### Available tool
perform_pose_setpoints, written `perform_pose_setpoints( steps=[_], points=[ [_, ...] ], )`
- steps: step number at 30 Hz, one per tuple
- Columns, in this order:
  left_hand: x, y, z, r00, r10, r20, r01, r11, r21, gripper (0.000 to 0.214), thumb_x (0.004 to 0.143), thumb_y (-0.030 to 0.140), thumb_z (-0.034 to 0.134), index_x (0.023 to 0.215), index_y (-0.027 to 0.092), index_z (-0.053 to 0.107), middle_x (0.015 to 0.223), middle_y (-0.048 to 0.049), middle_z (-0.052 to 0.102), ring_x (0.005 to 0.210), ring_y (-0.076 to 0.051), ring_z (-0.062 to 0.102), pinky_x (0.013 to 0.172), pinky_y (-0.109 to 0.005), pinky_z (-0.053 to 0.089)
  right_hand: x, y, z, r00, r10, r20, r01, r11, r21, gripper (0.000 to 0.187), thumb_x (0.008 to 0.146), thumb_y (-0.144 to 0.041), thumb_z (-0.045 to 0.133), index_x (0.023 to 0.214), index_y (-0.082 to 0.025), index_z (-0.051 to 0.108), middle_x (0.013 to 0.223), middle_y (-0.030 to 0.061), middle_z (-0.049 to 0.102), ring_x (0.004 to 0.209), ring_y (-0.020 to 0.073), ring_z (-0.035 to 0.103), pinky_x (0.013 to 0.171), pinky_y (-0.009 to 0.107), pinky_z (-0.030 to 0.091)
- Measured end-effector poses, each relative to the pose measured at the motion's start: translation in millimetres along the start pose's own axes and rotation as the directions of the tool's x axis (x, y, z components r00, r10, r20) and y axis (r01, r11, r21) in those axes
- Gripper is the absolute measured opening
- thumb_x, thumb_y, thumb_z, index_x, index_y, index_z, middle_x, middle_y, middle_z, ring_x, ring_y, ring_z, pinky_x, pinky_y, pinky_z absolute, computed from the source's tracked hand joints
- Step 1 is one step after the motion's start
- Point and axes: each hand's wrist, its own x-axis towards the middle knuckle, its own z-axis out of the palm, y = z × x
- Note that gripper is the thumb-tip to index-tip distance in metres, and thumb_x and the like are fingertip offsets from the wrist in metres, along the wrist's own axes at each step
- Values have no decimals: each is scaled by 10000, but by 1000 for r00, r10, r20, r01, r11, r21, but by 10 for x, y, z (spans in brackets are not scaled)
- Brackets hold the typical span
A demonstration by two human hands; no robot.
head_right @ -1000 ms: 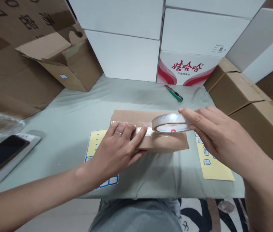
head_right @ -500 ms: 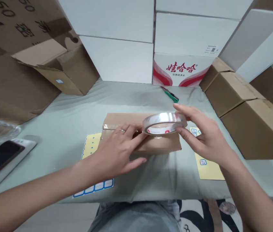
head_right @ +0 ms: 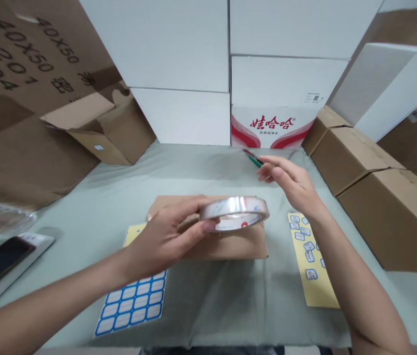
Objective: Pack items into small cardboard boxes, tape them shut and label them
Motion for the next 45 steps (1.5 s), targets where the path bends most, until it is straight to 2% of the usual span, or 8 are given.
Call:
perform_pose_setpoints(
  steps=[1, 4, 11, 16, 20, 26, 37, 45],
  points=[
    [-34, -14, 18, 999, 32, -11, -32, 999, 22, 216, 930, 251, 526, 1081, 147, 641, 903, -41, 654, 829, -151, 605, 745, -276, 479, 174, 185, 23, 987, 153, -58, -162, 965, -209, 467, 1013, -458, 344, 1351, -179, 507, 1195, 95, 660, 1069, 192, 643, 931, 323, 517],
    [-125, -68, 45, 985, 159, -58, -155, 985, 73, 268, 913, 212, 565, 1167, 161, 634, 992, -60, 658, 930, -163, 609, 818, -290, 492, 661, 720, 192, 947, 304, -101, -319, 874, -366, 388, 920, -365, 605, 1204, -100, 607, 1205, 152, 643, 1126, 266, 611, 997, 426, 475],
    [-27, -164, -22, 994, 15, -112, -16, 1000, -12, 284, 913, 363, 595, 1160, 261, 691, 1127, -78, 587, 1105, -218, 566, 965, -388, 498, 1132, 1201, 492, 939, 344, -28, -322, 844, -428, 339, 933, -362, 607, 1204, -159, 596, 1237, 97, 604, 1082, 226, 611, 926, 457, 521],
    [-3, -196, -57, 992, 26, -126, -18, 998, 65, 344, 901, 400, 612, 1226, 302, 669, 1366, -114, 468, 1387, -287, 349, 1112, -524, 385, 959, 1000, -21, 978, 108, 179, -58, 963, -265, 400, 856, -405, 678, 1192, -194, 627, 1207, 89, 663, 1119, 254, 610, 961, 390, 498],
    [-8, -180, -60, 990, 60, -125, -36, 982, 187, 330, 871, 397, 662, 1188, 312, 694, 1466, -115, 399, 1448, -306, 253, 1147, -569, 324, 694, 577, -354, 947, -36, 318, 80, 989, -127, 437, 815, -507, 702, 1173, -261, 656, 1179, 76, 680, 1052, 242, 638, 847, 324, 538],
    [-15, -176, -17, 984, 58, -167, -15, 969, 249, 303, 858, 418, 677, 1136, 306, 721, 1526, -97, 338, 1473, -303, 198, 1185, -584, 244, 570, 18, -252, 826, -135, 547, 199, 978, -60, 340, 877, -424, 665, 1163, -241, 673, 1094, 82, 656, 982, 191, 621, 804, 289, 527],
    [-44, -182, -9, 979, 137, -148, -104, 971, 216, 299, 851, 399, 688, 1122, 276, 722, 1442, -117, 417, 1447, -285, 228, 1197, -557, 210, 1024, -279, -214, 627, -298, 720, 372, 926, 59, 297, 894, -269, 600, 1178, -226, 673, 1077, 50, 680, 960, 157, 639, 835, 282, 506],
    [-65, -252, 66, 913, 361, -191, -321, 923, 210, 232, 810, 214, 590, 1023, 173, 671, 848, -41, 616, 799, -165, 580, 787, -348, 517, 1242, -401, -106, 539, -185, 822, 302, 953, 17, 321, 848, -276, 602, 1156, -237, 684, 1115, 35, 699, 1002, 198, 657, 865, 318, 531]
  ],
)
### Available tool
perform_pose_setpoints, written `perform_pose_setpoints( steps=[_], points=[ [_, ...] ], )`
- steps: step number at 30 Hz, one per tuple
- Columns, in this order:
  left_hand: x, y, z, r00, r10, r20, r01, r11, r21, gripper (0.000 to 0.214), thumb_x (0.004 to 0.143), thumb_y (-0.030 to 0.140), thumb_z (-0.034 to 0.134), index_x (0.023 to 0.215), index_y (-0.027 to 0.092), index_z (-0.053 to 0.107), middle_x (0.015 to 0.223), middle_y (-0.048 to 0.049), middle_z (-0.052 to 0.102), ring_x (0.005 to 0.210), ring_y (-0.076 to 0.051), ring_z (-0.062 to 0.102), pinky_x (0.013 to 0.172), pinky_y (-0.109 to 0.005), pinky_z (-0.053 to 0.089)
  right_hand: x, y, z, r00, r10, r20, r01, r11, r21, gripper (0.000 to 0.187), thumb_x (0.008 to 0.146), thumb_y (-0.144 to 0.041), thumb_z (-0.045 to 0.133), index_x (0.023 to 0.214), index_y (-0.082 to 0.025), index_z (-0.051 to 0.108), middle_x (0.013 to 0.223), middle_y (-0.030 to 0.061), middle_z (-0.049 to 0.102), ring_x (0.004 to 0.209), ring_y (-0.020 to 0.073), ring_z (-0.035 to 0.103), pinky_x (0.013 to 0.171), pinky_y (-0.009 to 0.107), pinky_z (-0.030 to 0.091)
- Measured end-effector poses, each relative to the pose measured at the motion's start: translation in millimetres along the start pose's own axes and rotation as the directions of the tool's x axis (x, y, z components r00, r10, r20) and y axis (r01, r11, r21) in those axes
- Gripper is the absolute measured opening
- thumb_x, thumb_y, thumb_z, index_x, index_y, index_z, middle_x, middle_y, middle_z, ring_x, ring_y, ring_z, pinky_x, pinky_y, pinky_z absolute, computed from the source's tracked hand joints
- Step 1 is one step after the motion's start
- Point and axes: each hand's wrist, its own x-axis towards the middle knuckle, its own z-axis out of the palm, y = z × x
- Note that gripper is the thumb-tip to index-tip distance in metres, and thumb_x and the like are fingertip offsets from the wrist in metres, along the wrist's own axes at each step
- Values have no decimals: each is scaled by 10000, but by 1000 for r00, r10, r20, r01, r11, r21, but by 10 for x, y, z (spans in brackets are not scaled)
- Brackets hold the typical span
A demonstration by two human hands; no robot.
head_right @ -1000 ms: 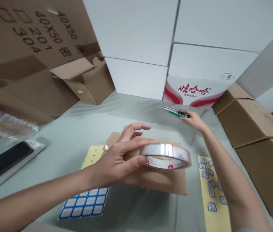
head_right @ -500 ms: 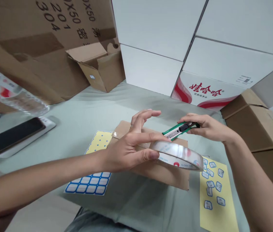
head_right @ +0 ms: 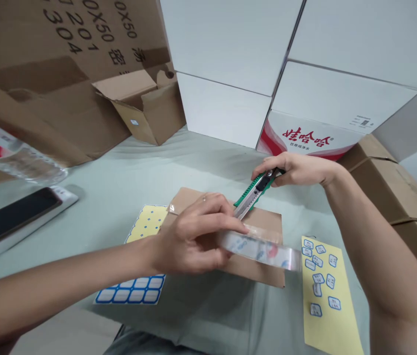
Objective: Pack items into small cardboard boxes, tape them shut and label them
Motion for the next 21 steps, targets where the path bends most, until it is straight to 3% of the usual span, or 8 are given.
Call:
perform_pose_setpoints(
  steps=[3, 5, 9, 15, 21],
  points=[
    [-37, 1, 32, 996, 66, -60, -64, 997, 43, 408, 789, 137, 502, 1190, 177, 567, 936, -60, 637, 792, -158, 585, 650, -283, 509, 8, -4, -21, 1000, 14, -14, -14, 999, -34, 340, 838, -271, 596, 1165, -236, 681, 1121, 32, 700, 1011, 204, 656, 873, 327, 530],
    [-51, 17, 36, 993, 2, -115, 3, 999, 43, 478, 796, 112, 469, 1268, 183, 491, 953, -45, 641, 726, -130, 569, 604, -252, 485, 6, -6, -29, 999, 29, -14, -29, 998, -51, 350, 830, -266, 595, 1167, -230, 680, 1116, 33, 702, 1005, 206, 658, 865, 330, 531],
    [-44, 46, 18, 977, -163, -134, 161, 987, -26, 375, 840, 133, 473, 1212, 189, 482, 912, -10, 639, 624, -92, 528, 584, -229, 455, -6, -6, -13, 996, 72, 59, -71, 997, -11, 345, 803, -238, 601, 1133, -255, 699, 1079, 11, 718, 979, 199, 673, 838, 304, 539],
    [-10, 9, 26, 989, -15, -148, 17, 1000, 12, 142, 899, 202, 544, 1038, 172, 555, 796, -12, 610, 727, -138, 546, 680, -275, 460, 27, -57, -14, 995, 28, 98, -23, 999, -48, 342, 807, -236, 587, 1125, -267, 708, 1045, 5, 716, 918, 186, 668, 803, 302, 548],
    [-60, 4, 13, 974, -199, -108, 190, 978, -87, 128, 926, 302, 545, 996, 195, 540, 764, 20, 570, 653, -117, 522, 629, -262, 440, 10, -207, -21, 996, 35, 78, -23, 987, -158, 374, 813, -179, 533, 1131, -267, 709, 1035, 12, 695, 903, 174, 654, 776, 285, 531]
  ],
)
